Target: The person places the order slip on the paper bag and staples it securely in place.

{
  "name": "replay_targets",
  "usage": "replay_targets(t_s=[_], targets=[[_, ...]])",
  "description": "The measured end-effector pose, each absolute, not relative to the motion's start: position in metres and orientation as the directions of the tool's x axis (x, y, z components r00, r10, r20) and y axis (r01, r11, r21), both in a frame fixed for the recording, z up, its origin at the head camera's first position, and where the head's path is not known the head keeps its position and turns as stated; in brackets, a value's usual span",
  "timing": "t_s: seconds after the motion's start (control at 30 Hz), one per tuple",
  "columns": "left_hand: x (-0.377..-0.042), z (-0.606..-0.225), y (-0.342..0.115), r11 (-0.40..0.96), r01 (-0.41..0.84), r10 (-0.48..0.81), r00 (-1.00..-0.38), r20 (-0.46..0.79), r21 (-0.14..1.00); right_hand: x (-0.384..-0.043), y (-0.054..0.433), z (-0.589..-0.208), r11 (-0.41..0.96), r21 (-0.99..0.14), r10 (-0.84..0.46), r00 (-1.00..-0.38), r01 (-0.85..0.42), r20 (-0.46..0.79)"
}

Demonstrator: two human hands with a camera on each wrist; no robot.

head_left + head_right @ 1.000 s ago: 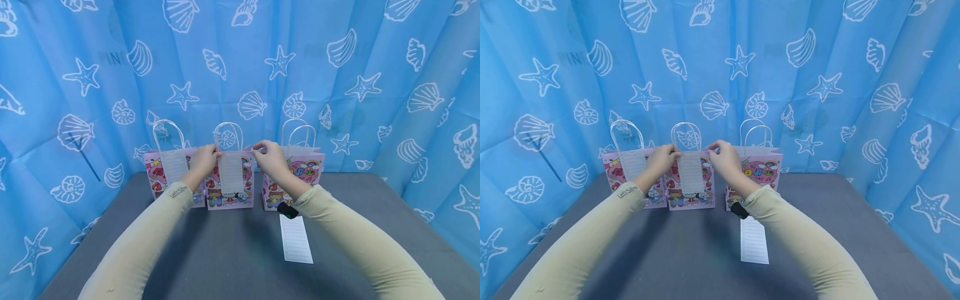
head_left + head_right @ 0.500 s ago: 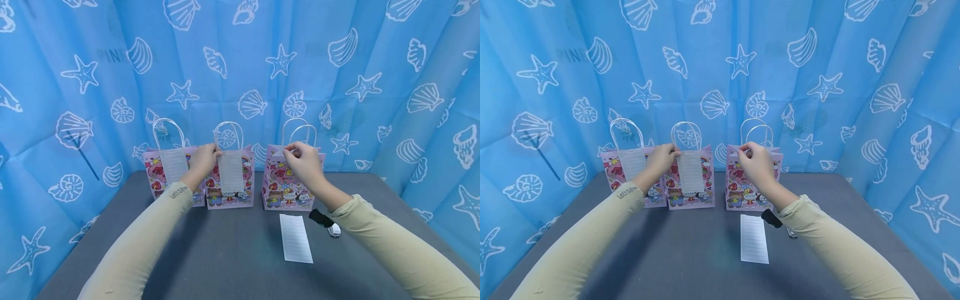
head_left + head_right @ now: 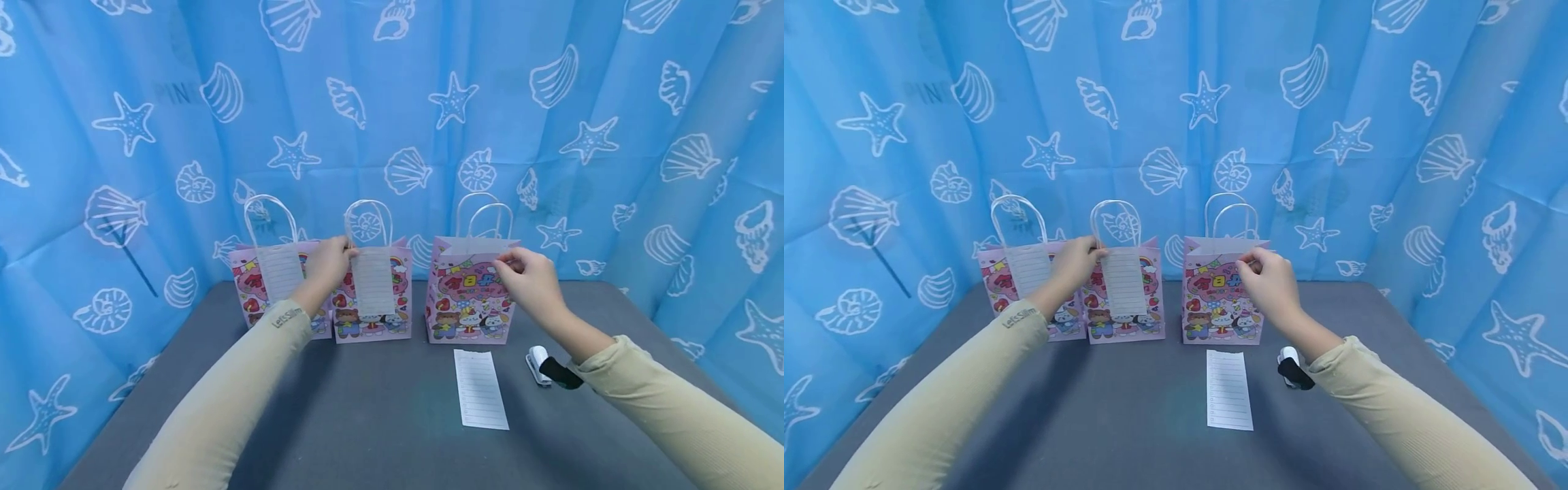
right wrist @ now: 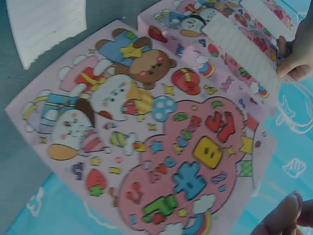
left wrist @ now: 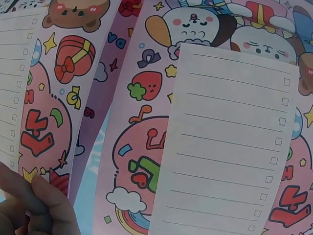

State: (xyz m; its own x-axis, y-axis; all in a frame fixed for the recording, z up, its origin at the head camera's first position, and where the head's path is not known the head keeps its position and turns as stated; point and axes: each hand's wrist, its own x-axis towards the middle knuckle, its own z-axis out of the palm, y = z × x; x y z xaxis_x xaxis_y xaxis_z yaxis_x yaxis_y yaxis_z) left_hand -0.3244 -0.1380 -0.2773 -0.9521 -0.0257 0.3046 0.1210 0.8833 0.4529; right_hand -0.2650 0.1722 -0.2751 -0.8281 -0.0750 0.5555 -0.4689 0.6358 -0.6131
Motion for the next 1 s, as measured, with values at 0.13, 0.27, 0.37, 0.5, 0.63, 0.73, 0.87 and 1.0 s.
replay_targets(t_s=[0.13,0.27,0.37,0.5,0.63,0.73,0.87,1.0], targets=[[-0.324,-0.278,-0.14,0.879,0.122,-0.026,-0.953,0.303,0.461,-0.264,0.181,-0.281,0.637,-0.639,-0.059,-0.853,-0.432,0.518],[-0.325,-0.279,-0.141,0.876,0.121,-0.029,-0.953,0.3,0.468,-0.262,0.19,-0.286,0.651,-0.649,-0.055,-0.877,-0.394,0.478],[-0.326,-0.279,-0.141,0.877,0.118,-0.031,-0.954,0.3,0.467,-0.262,0.197,-0.289,0.662,-0.649,-0.052,-0.887,-0.375,0.46],[-0.325,-0.278,-0.14,0.874,0.12,-0.027,-0.956,0.294,0.47,-0.263,0.205,-0.293,0.682,-0.653,-0.047,-0.91,-0.33,0.411],[-0.325,-0.277,-0.139,0.87,0.124,-0.026,-0.955,0.296,0.478,-0.264,0.212,-0.3,0.705,-0.656,-0.039,-0.939,-0.269,0.343],[-0.326,-0.278,-0.139,0.866,0.127,-0.029,-0.953,0.301,0.484,-0.265,0.217,-0.311,0.722,-0.653,-0.036,-0.955,-0.23,0.296],[-0.326,-0.279,-0.14,0.86,0.125,-0.033,-0.954,0.298,0.495,-0.264,0.224,-0.326,0.741,-0.639,-0.042,-0.964,-0.205,0.261],[-0.326,-0.278,-0.139,0.863,0.123,-0.033,-0.954,0.298,0.489,-0.262,0.231,-0.335,0.749,-0.634,-0.038,-0.969,-0.189,0.244]])
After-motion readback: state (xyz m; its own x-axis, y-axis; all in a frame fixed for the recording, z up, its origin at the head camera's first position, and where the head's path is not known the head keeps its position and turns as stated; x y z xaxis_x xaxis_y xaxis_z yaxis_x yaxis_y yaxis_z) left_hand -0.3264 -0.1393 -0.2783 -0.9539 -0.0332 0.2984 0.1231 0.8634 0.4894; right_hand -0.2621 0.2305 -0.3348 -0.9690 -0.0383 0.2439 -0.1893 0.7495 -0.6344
